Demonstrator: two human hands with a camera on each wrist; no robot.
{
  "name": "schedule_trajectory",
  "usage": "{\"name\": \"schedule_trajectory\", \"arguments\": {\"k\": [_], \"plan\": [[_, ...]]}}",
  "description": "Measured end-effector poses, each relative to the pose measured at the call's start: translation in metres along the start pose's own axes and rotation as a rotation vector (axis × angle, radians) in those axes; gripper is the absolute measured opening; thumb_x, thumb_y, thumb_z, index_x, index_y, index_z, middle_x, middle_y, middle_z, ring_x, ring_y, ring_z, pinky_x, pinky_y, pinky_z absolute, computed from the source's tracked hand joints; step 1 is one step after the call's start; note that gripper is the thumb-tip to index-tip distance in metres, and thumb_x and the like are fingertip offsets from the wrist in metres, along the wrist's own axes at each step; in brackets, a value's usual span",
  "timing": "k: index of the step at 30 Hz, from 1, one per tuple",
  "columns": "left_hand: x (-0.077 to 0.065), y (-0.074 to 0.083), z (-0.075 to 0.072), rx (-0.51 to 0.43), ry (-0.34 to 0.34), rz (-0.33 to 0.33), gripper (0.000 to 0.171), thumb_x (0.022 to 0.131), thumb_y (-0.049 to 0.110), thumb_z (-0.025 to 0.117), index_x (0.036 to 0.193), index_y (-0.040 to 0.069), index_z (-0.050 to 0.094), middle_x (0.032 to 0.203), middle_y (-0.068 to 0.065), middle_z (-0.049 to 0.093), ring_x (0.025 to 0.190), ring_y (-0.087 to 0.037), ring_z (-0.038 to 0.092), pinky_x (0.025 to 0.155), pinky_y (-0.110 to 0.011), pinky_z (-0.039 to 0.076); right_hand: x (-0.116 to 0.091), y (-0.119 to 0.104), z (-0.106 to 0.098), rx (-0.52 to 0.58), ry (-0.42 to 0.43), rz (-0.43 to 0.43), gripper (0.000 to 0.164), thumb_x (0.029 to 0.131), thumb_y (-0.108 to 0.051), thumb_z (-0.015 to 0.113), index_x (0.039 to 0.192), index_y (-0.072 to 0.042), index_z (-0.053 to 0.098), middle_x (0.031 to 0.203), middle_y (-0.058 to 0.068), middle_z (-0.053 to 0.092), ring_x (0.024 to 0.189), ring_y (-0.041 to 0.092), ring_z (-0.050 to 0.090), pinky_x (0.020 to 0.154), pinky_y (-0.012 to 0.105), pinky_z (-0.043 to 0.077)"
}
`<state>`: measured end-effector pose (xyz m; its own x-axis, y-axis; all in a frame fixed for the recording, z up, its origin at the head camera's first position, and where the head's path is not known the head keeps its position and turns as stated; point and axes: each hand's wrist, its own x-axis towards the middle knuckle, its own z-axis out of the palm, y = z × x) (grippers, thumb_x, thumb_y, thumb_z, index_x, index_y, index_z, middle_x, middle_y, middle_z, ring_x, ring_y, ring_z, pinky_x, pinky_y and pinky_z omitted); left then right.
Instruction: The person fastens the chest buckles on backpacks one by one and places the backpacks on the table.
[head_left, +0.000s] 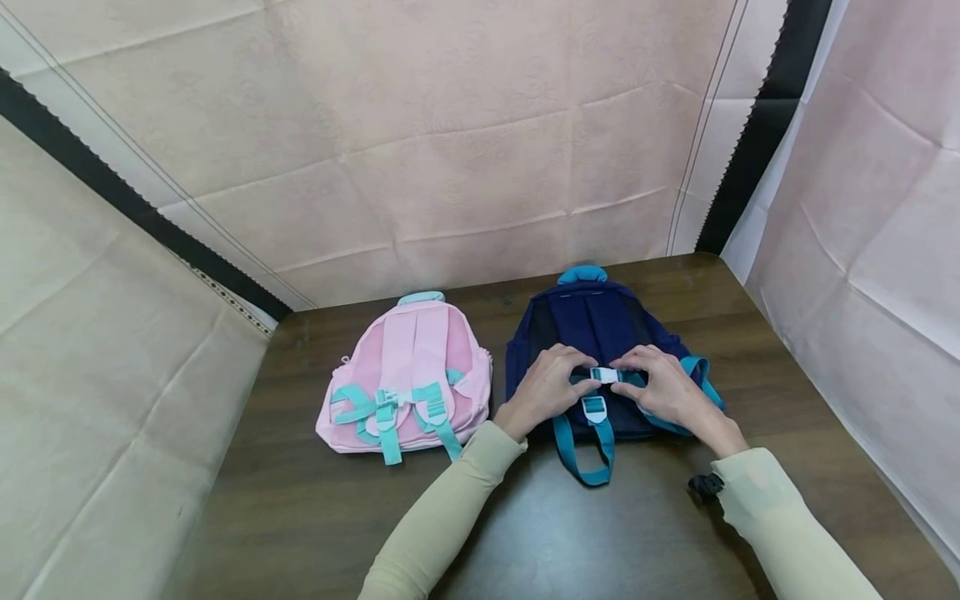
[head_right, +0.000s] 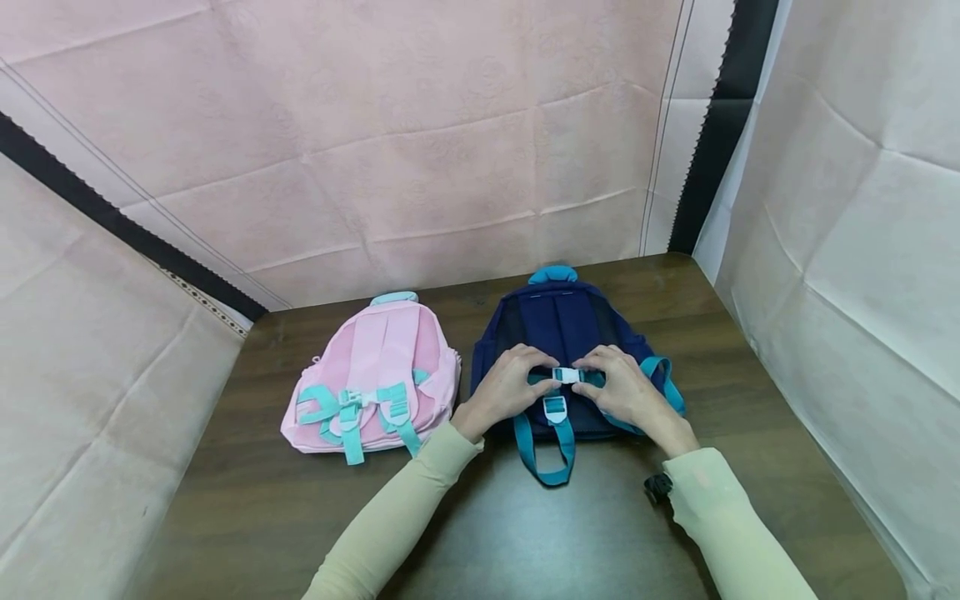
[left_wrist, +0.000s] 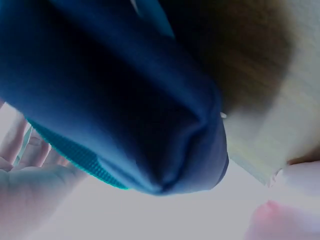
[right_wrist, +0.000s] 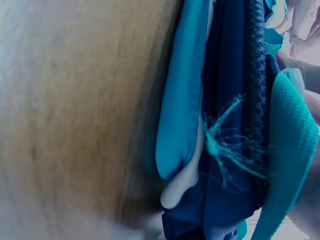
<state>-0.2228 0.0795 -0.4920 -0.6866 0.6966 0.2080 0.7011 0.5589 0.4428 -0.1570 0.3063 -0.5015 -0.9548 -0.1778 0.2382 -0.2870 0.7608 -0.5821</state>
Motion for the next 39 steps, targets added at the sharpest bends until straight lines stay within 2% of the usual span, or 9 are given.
{"name": "schedule_trajectory", "arguments": {"k": [7,10,16,22,26,31,39], "plan": [[-0.005,0.003,-0.004,0.008,0.001,-0.011,0.032,0.105,0.034,0.075,0.131,0.016,0.08,0.132,-0.001,0.079,0.119,-0.019,0.068,0.105,-0.032,0.058,-0.002,0.0,0.001,-0.016,0.011,-0.005,0.034,0.096,-0.013,0.084,0.126,0.0,0.078,0.119,0.018,0.076,0.11,0.038,0.07,0.094,0.062,0.059],[-0.008,0.004,-0.006,0.014,0.004,-0.007,0.034,0.105,0.036,0.075,0.132,0.016,0.079,0.134,-0.002,0.078,0.119,-0.019,0.068,0.105,-0.033,0.058,-0.002,-0.002,0.001,-0.023,0.011,0.01,0.037,0.098,-0.016,0.082,0.13,0.0,0.076,0.124,0.021,0.075,0.114,0.041,0.067,0.098,0.064,0.057],[-0.016,0.003,-0.015,0.028,-0.001,-0.019,0.043,0.103,0.043,0.075,0.138,0.017,0.075,0.144,-0.005,0.073,0.129,-0.022,0.065,0.114,-0.039,0.056,0.0,-0.008,0.0,-0.017,-0.012,0.054,0.053,0.1,-0.028,0.08,0.145,-0.002,0.067,0.144,0.027,0.066,0.134,0.048,0.056,0.112,0.075,0.046],[-0.023,-0.001,-0.023,0.065,0.007,-0.031,0.051,0.101,0.049,0.075,0.142,0.019,0.073,0.151,-0.004,0.069,0.138,-0.023,0.062,0.118,-0.044,0.053,0.002,-0.016,-0.003,-0.03,-0.041,0.074,0.071,0.101,-0.038,0.078,0.158,-0.003,0.054,0.161,0.028,0.054,0.146,0.048,0.046,0.118,0.076,0.042],[-0.028,-0.005,-0.027,0.046,0.004,-0.029,0.059,0.099,0.052,0.075,0.146,0.017,0.07,0.156,-0.006,0.065,0.143,-0.026,0.06,0.12,-0.048,0.052,0.001,-0.021,-0.003,-0.045,-0.043,0.085,0.085,0.099,-0.045,0.079,0.165,-0.004,0.044,0.168,0.028,0.046,0.151,0.049,0.04,0.12,0.078,0.039],[-0.034,-0.011,-0.032,0.054,-0.007,-0.068,0.07,0.097,0.06,0.072,0.153,0.018,0.064,0.166,-0.007,0.056,0.15,-0.03,0.054,0.124,-0.055,0.049,0.005,-0.026,-0.001,-0.074,-0.038,0.085,0.099,0.096,-0.051,0.08,0.171,-0.007,0.032,0.174,0.028,0.037,0.157,0.051,0.035,0.122,0.081,0.033],[-0.044,-0.021,-0.044,0.075,-0.014,-0.134,0.082,0.093,0.068,0.067,0.159,0.021,0.057,0.176,-0.007,0.043,0.159,-0.036,0.045,0.126,-0.062,0.044,0.016,-0.032,0.004,-0.166,-0.063,0.063,0.107,0.093,-0.059,0.079,0.172,-0.008,0.03,0.18,0.024,0.025,0.162,0.054,0.028,0.126,0.081,0.024]]}}
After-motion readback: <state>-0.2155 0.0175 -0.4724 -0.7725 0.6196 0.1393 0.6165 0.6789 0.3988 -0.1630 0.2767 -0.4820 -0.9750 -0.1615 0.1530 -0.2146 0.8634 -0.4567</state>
